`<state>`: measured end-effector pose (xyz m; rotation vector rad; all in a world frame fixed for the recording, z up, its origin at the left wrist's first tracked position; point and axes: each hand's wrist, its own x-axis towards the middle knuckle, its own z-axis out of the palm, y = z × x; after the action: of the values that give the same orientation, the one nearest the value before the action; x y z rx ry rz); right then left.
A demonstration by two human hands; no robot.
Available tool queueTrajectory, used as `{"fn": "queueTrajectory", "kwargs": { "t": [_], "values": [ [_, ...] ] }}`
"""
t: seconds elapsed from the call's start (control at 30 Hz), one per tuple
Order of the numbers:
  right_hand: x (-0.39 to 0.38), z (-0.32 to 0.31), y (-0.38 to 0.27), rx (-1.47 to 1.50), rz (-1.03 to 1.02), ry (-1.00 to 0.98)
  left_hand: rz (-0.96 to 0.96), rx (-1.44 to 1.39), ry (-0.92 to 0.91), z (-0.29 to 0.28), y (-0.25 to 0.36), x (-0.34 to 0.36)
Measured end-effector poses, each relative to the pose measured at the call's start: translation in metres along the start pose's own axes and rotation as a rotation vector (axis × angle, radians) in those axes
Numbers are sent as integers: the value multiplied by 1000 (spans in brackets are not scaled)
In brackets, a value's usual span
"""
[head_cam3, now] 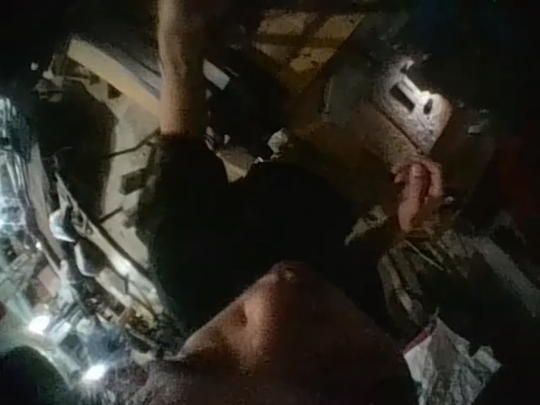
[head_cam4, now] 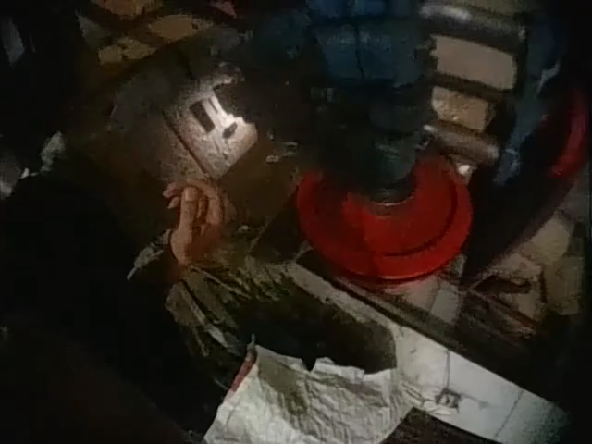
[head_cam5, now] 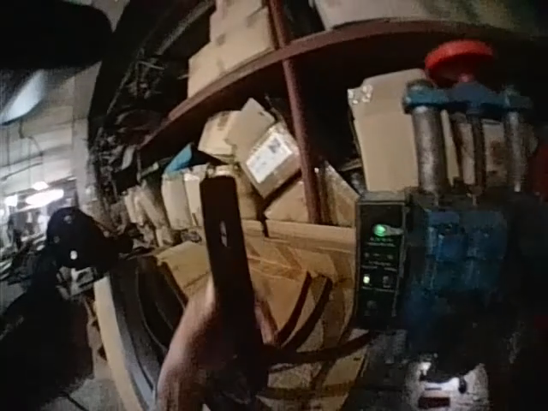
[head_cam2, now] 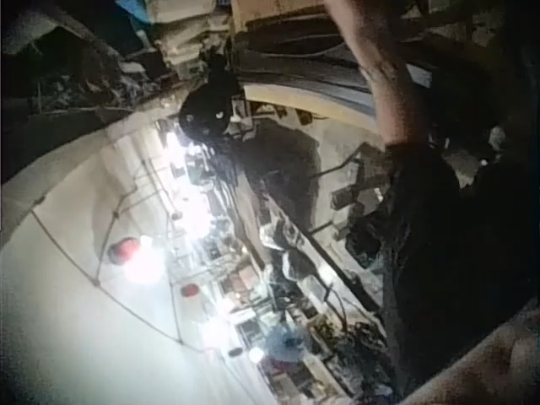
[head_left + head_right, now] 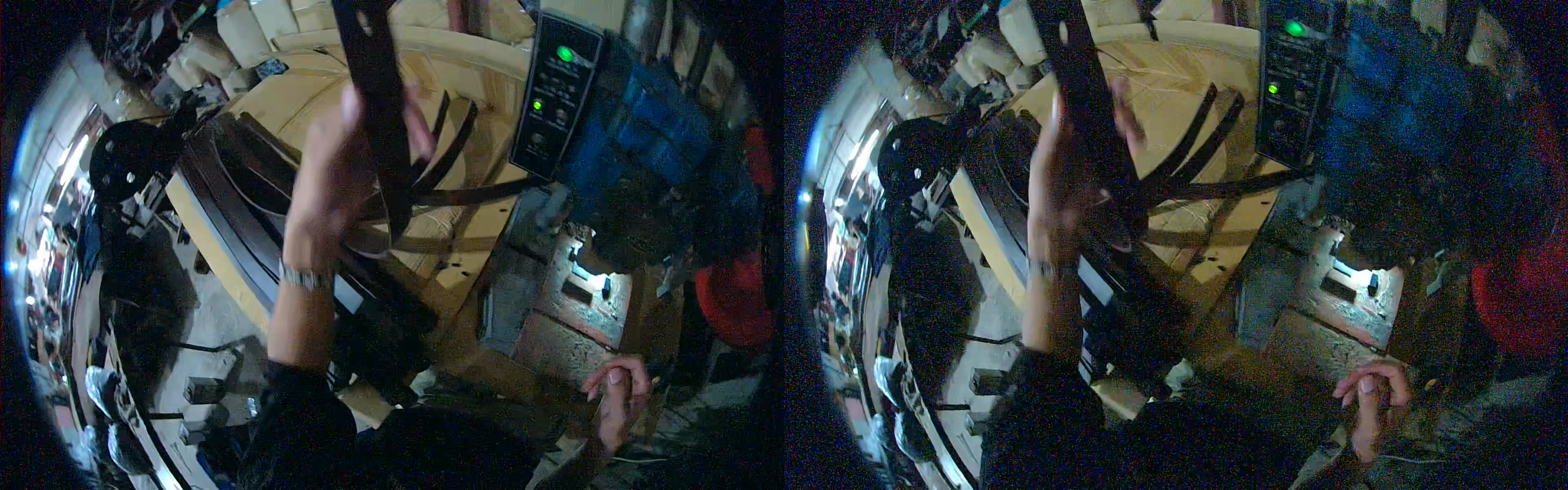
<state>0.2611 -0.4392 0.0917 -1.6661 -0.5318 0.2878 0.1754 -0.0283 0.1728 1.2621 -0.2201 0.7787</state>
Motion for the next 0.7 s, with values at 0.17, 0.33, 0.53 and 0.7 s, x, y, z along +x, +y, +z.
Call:
{"fn": "queueTrajectory", "kwargs": {
  "t": [0.17,0.33,0.53,0.7],
  "values": [
    [16,58,-39,-15,-67,-125,-105,648,354,-116,33,55],
    [50,132,-70,-346,-298,-430,-56,829,399,-92,28,-45],
    [128,300,-66,-798,-1162,-546,-191,801,568,-32,14,-157],
    [185,365,-44,-1412,-812,-889,-341,734,444,-12,15,-177]
  ]
}}
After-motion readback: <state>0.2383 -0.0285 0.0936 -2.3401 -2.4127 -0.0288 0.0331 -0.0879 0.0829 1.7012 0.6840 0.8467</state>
